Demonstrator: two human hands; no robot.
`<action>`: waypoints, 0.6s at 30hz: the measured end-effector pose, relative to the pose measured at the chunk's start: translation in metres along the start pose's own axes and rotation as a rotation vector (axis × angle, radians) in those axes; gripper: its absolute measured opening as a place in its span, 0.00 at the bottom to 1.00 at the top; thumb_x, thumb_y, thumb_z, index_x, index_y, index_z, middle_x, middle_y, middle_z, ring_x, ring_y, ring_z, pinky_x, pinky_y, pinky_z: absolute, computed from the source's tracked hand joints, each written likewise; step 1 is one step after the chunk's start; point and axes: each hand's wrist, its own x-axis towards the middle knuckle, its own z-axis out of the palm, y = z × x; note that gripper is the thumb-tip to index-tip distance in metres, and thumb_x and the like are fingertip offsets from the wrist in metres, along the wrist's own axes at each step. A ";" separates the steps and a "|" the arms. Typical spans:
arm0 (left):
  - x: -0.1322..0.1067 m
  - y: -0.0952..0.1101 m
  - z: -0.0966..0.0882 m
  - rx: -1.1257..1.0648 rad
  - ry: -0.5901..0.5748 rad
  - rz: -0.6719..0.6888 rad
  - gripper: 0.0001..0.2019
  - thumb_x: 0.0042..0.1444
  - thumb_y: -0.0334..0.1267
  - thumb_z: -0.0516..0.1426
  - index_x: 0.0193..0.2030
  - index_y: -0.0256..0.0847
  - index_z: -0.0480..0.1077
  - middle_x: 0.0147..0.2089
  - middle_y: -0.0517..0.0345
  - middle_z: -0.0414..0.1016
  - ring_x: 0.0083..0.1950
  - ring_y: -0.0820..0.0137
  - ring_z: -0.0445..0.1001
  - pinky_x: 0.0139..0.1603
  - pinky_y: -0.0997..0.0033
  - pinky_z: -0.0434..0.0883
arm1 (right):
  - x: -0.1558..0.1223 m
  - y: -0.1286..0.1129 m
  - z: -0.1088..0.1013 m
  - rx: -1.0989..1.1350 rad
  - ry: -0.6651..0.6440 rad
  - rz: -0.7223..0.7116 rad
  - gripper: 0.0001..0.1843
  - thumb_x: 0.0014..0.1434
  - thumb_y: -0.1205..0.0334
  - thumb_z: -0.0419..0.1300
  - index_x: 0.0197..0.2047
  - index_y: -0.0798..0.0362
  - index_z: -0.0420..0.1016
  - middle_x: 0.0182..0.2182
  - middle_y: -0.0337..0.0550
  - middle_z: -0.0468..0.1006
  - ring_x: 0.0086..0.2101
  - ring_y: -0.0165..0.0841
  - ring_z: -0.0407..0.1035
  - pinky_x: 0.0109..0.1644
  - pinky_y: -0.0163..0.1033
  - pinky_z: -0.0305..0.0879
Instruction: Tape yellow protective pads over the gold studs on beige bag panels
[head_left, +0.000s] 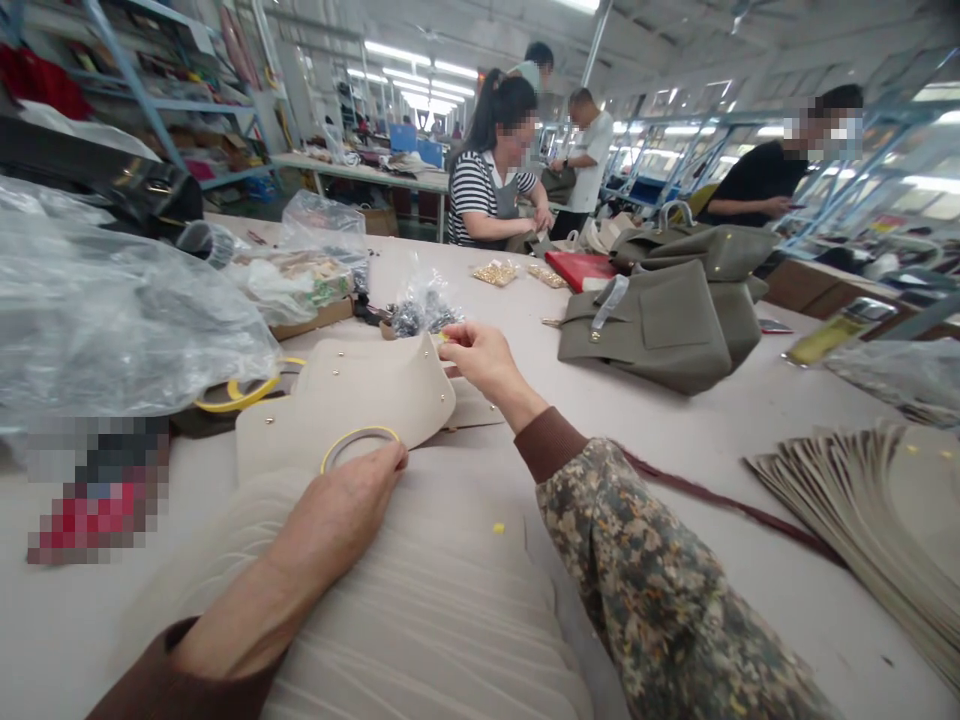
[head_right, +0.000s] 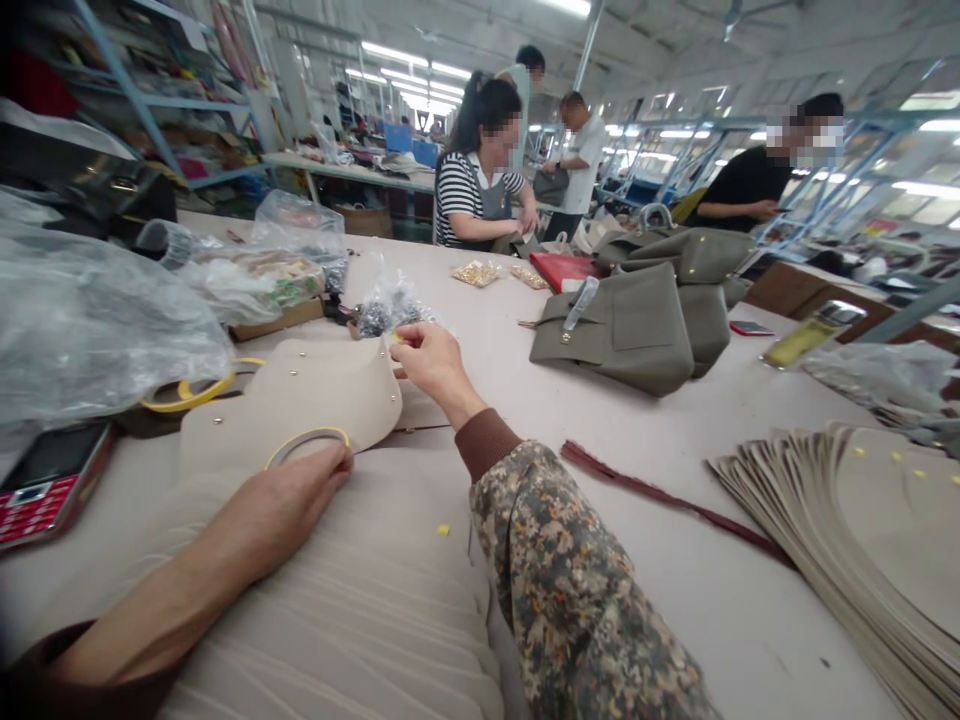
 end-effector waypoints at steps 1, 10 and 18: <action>0.000 0.000 -0.001 0.010 -0.007 -0.008 0.07 0.64 0.36 0.41 0.38 0.45 0.58 0.36 0.56 0.74 0.38 0.63 0.73 0.36 0.66 0.63 | -0.002 0.004 0.000 -0.032 -0.009 -0.010 0.14 0.51 0.73 0.61 0.43 0.58 0.74 0.33 0.40 0.78 0.33 0.30 0.74 0.35 0.35 0.75; -0.001 0.000 -0.003 0.044 0.009 -0.010 0.08 0.65 0.36 0.40 0.41 0.45 0.58 0.36 0.58 0.75 0.37 0.65 0.75 0.35 0.69 0.62 | -0.039 0.013 -0.014 -0.633 -0.239 -0.344 0.15 0.48 0.68 0.66 0.41 0.56 0.72 0.39 0.47 0.77 0.40 0.39 0.71 0.46 0.41 0.68; 0.001 -0.001 -0.003 0.069 0.021 -0.021 0.08 0.64 0.37 0.41 0.41 0.46 0.59 0.36 0.58 0.75 0.37 0.63 0.75 0.35 0.67 0.63 | -0.061 0.024 -0.035 -0.848 -0.496 -0.536 0.24 0.49 0.78 0.58 0.50 0.58 0.65 0.48 0.52 0.68 0.47 0.41 0.67 0.52 0.44 0.67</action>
